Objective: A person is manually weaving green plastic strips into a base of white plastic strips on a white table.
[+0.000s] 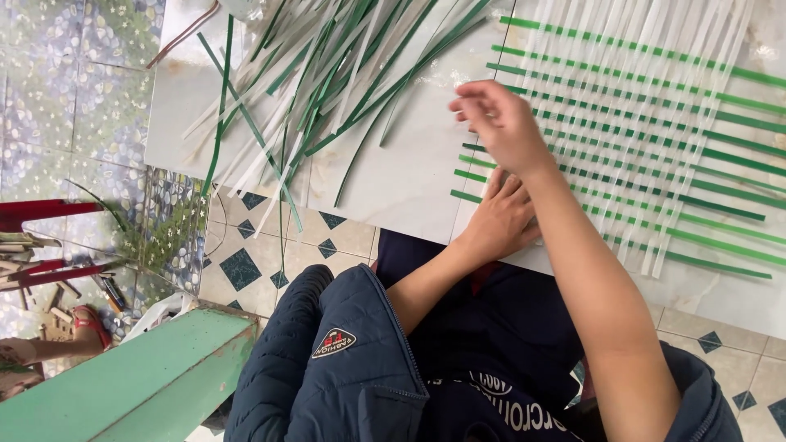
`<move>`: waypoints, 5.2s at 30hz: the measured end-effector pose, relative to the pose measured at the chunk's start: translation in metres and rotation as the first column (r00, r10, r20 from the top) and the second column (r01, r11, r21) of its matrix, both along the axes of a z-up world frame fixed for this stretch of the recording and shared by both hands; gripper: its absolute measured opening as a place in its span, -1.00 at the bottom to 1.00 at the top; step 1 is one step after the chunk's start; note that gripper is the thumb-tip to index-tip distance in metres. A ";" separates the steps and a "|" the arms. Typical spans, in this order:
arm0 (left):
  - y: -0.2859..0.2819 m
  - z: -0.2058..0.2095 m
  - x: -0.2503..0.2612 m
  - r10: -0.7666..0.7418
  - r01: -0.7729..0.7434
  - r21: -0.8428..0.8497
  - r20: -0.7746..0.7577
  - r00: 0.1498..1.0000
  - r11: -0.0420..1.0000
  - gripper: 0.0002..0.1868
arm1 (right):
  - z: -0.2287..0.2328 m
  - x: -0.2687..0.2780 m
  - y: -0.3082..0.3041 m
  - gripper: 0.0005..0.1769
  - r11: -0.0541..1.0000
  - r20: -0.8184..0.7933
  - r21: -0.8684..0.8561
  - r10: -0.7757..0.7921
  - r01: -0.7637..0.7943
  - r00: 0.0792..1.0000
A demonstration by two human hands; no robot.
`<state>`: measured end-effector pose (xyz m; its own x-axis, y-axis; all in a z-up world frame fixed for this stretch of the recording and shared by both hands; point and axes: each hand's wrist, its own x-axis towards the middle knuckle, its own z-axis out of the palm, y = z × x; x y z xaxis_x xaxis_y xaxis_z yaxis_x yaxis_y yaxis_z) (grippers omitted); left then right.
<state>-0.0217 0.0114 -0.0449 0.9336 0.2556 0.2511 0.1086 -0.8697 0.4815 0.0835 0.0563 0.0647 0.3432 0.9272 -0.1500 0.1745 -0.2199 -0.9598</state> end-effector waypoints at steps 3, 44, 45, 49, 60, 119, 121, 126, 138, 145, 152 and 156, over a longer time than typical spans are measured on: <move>0.008 0.002 0.001 -0.053 0.052 -0.063 -0.017 0.998 0.997 -0.52 | -0.010 0.011 -0.016 -0.77 0.987 0.022 0.109 -0.121 0.118 0.992; 0.294 0.000 -0.054 0.726 -0.727 0.159 0.076 0.684 0.668 -0.74 | -0.076 0.088 -0.161 -0.56 0.938 0.832 0.121 -0.273 0.324 0.482; 0.299 -0.004 -0.053 0.735 -0.736 0.173 0.087 0.673 0.654 -0.76 | -0.077 0.088 -0.162 -0.55 0.940 0.841 0.128 -0.272 0.317 0.467; 0.318 -0.009 -0.044 0.755 -0.755 0.268 0.126 0.643 0.599 -0.80 | -0.080 0.090 -0.162 -0.57 0.939 0.864 0.175 -0.290 0.296 0.411; 0.334 -0.014 -0.045 0.774 -0.738 0.317 0.018 0.633 0.596 -0.86 | -0.077 0.087 -0.161 -0.57 0.939 0.859 0.164 -0.286 0.302 0.424; 0.294 0.038 -0.068 0.757 -0.754 0.158 0.050 0.652 0.638 -0.90 | -0.075 0.084 -0.160 -0.59 0.933 0.858 0.164 -0.296 0.321 0.420; 0.282 0.050 -0.075 0.764 -0.769 0.017 0.100 0.638 0.640 -0.95 | -0.074 0.083 -0.160 -0.58 0.933 0.854 0.174 -0.302 0.316 0.423; 0.243 0.081 -0.092 0.747 -0.750 -0.056 0.164 0.644 0.659 -0.97 | -0.077 0.084 -0.160 -0.58 0.930 0.854 0.174 -0.306 0.323 0.421; 0.182 0.158 -0.088 0.571 -0.559 -0.156 0.389 0.723 0.815 -0.84 | -0.076 0.085 -0.160 -0.55 0.932 0.846 0.164 -0.302 0.324 0.440; 0.147 0.159 -0.030 0.345 0.088 -0.719 0.432 0.833 0.689 -0.68 | -0.075 0.084 -0.161 -0.55 0.928 0.825 0.145 -0.304 0.342 0.475; 0.081 0.143 0.027 0.223 0.364 -0.868 0.450 0.865 0.338 -0.83 | -0.029 0.050 -0.163 -0.67 0.849 0.621 0.417 -0.527 0.324 0.581; 0.046 0.141 0.045 0.228 0.248 -0.871 0.367 0.902 0.424 -0.75 | 0.007 0.005 -0.180 -0.48 0.955 0.048 0.124 -0.277 0.270 0.960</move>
